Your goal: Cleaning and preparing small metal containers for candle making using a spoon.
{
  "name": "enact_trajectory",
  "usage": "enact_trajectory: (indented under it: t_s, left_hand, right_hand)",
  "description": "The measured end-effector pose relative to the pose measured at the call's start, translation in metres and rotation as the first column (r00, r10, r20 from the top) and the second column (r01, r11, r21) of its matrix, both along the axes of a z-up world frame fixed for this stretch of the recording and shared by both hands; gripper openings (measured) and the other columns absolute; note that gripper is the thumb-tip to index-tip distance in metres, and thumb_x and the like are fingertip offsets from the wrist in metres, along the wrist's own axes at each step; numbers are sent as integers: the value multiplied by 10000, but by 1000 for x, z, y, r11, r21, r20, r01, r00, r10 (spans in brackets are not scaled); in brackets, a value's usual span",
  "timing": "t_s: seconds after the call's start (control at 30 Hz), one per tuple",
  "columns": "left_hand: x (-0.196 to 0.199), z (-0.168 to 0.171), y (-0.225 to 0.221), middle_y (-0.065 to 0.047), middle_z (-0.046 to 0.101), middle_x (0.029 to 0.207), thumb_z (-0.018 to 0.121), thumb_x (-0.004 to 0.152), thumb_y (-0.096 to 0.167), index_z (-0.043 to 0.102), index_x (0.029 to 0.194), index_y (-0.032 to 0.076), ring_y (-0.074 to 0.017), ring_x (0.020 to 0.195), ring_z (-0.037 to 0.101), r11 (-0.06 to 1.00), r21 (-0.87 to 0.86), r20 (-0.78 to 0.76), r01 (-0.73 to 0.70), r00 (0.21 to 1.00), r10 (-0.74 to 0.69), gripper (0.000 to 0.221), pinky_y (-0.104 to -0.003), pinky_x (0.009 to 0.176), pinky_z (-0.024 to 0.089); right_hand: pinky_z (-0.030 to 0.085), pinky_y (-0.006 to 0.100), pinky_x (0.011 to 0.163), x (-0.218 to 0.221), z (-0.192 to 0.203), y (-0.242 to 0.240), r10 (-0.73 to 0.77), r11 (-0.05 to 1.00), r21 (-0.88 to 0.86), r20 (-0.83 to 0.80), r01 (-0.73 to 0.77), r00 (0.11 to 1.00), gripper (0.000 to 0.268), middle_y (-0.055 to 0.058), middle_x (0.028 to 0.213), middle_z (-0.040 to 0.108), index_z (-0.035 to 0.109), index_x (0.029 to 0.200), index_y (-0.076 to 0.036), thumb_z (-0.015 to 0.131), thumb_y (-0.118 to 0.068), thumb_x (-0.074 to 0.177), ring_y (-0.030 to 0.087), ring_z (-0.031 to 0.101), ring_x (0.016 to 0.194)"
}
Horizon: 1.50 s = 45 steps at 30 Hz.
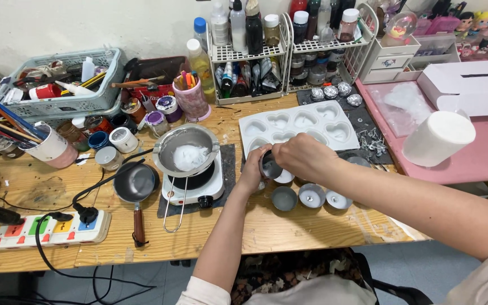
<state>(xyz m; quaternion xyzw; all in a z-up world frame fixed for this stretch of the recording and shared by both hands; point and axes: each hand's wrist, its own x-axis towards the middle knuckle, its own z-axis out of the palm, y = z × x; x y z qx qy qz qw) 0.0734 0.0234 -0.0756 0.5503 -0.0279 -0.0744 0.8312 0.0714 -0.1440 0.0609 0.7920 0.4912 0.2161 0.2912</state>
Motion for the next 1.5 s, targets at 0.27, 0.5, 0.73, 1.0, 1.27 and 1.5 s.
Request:
enact_trajectory:
  t_s: [0.27,0.5,0.73,1.0,1.27,1.5]
  left_hand:
    - [0,-7,-2,-43,605,731,340,1053,356,683,1004,34,-113,529,529,993,80,263,-86,963,62,473,-279,409,404]
    - [3,-15,0,-52,611,768,368,1108,340,663,953,1,-109,655,535,964,78,589,-255,792,162,475,-263,610,431]
    - [-8,1,0,-6,531,587,360,1048,345,673,924,-3,-81,449,425,938,155,504,-310,842,195,484,-241,470,339]
    - [-7,9,-4,-44,557,607,345,1030,327,670,911,-3,-135,472,465,978,202,173,-50,985,14,479,-292,453,387]
    - [-7,0,-2,-35,632,741,380,1066,391,677,968,-16,-118,680,558,928,218,538,-302,831,144,514,-284,651,456]
    - [-16,15,-1,-57,679,736,394,1042,399,676,1000,-2,-122,685,638,843,339,602,-418,785,147,492,-285,635,477]
  right_hand:
    - [550,334,520,-2,5,-4,-22,988,139,-273,62,962,40,61,662,714,673,805,-73,667,-112,813,214,736,631]
    - [570,395,609,-2,5,-3,9,954,279,-389,109,921,47,120,709,725,696,746,-77,678,-98,784,287,739,710]
    - [572,395,602,-4,6,-1,-22,966,231,-379,118,925,45,122,688,717,693,753,-76,680,-105,785,286,738,685]
    - [576,375,577,-6,7,-3,-84,986,99,-391,132,917,37,102,684,718,691,785,-70,665,-85,807,267,741,666]
    - [578,460,706,4,-2,-1,-143,939,173,-587,296,797,94,183,814,729,721,799,-38,643,-84,822,345,732,809]
    - [552,479,769,27,-19,0,-250,846,55,-837,530,486,314,182,849,729,730,887,-52,548,-287,987,377,718,817]
